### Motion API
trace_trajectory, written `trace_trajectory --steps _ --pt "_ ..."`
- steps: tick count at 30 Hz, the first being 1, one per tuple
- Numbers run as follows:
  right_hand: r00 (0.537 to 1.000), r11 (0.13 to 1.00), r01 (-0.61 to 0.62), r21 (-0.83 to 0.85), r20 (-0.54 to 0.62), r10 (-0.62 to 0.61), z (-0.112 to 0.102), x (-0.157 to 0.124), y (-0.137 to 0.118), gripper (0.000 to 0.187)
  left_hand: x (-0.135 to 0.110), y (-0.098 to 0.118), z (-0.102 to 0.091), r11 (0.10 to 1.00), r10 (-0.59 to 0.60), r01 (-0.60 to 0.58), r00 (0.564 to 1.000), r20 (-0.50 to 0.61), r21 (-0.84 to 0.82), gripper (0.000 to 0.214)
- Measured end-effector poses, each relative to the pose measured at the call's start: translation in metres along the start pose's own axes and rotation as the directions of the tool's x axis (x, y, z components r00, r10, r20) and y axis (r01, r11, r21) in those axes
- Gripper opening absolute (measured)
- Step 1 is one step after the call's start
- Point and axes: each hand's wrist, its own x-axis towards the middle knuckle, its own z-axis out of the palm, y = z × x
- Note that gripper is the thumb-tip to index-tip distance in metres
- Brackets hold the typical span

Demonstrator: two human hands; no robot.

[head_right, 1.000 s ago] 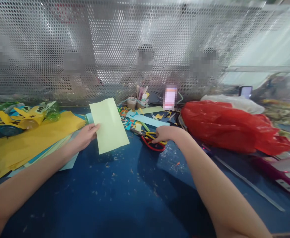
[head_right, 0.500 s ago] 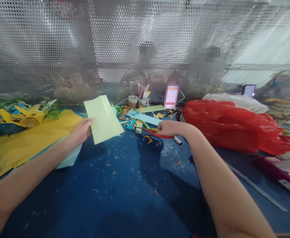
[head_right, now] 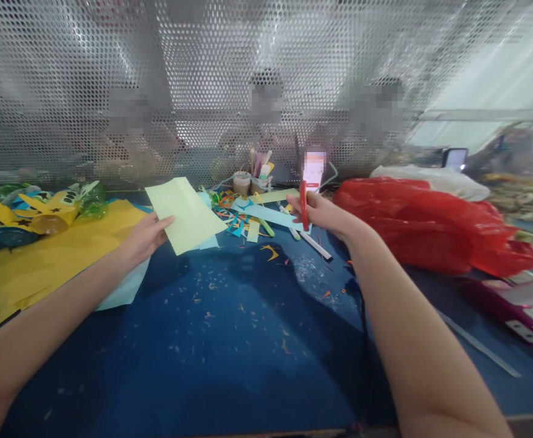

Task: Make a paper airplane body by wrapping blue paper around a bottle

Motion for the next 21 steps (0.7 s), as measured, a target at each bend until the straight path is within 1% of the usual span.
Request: trace_trajectory --steps 1,2,3,5,7,9,11,13,15,18,20,21 --pt "0.998 0.986 -0.045 0.158 0.045 0.039 0.01 0.001 -0.001 0.047 -0.001 0.001 0.001 1.0 0.0 0.0 1.0 0.011 0.005 0.023" --pt "0.994 0.953 -0.094 0.289 0.075 0.075 0.021 0.002 -0.002 0.05 -0.002 0.002 0.001 1.0 0.002 -0.002 1.0 0.017 0.007 0.025" --pt "0.989 0.914 -0.125 0.386 0.124 0.082 0.033 0.002 -0.005 0.051 -0.002 0.002 0.001 1.0 0.008 -0.008 1.0 0.018 0.006 0.026" --pt "0.987 0.866 -0.147 0.478 0.126 0.098 0.054 0.004 -0.013 0.052 -0.001 0.004 0.0 1.0 0.03 -0.03 0.999 0.011 -0.005 0.024" --pt "0.982 0.852 -0.166 0.496 0.16 0.099 0.072 0.003 -0.021 0.056 0.001 0.005 -0.003 0.997 0.07 -0.07 0.998 -0.009 -0.031 0.019" --pt "0.966 0.861 -0.189 0.472 0.248 0.076 0.086 -0.003 -0.029 0.06 0.004 0.006 -0.006 0.989 0.129 -0.13 0.991 -0.022 -0.069 0.015" --pt "0.931 0.9 -0.194 0.391 0.363 0.043 0.094 -0.013 -0.037 0.064 0.007 0.009 -0.009 0.977 0.187 -0.189 0.982 -0.027 -0.1 0.014" --pt "0.897 0.948 -0.146 0.284 0.442 0.006 0.099 -0.026 -0.046 0.066 0.009 0.011 -0.011 0.966 0.224 -0.229 0.973 -0.05 -0.118 0.015" --pt "0.882 0.972 -0.107 0.209 0.472 -0.004 0.1 -0.037 -0.055 0.065 0.01 0.013 -0.013 0.959 0.246 -0.256 0.965 -0.09 -0.123 0.017" --pt "0.875 0.993 -0.074 0.09 0.483 0.022 0.1 -0.05 -0.066 0.061 0.01 0.014 -0.014 0.949 0.274 -0.288 0.954 -0.118 -0.126 0.017" --pt "0.877 0.998 -0.06 0.033 0.479 0.037 0.1 -0.054 -0.069 0.055 0.011 0.014 -0.015 0.947 0.281 -0.294 0.953 -0.112 -0.127 0.016" --pt "0.896 0.999 -0.037 0.03 0.443 0.02 0.1 -0.055 -0.07 0.053 0.011 0.013 -0.015 0.947 0.282 -0.294 0.954 -0.104 -0.127 0.015"
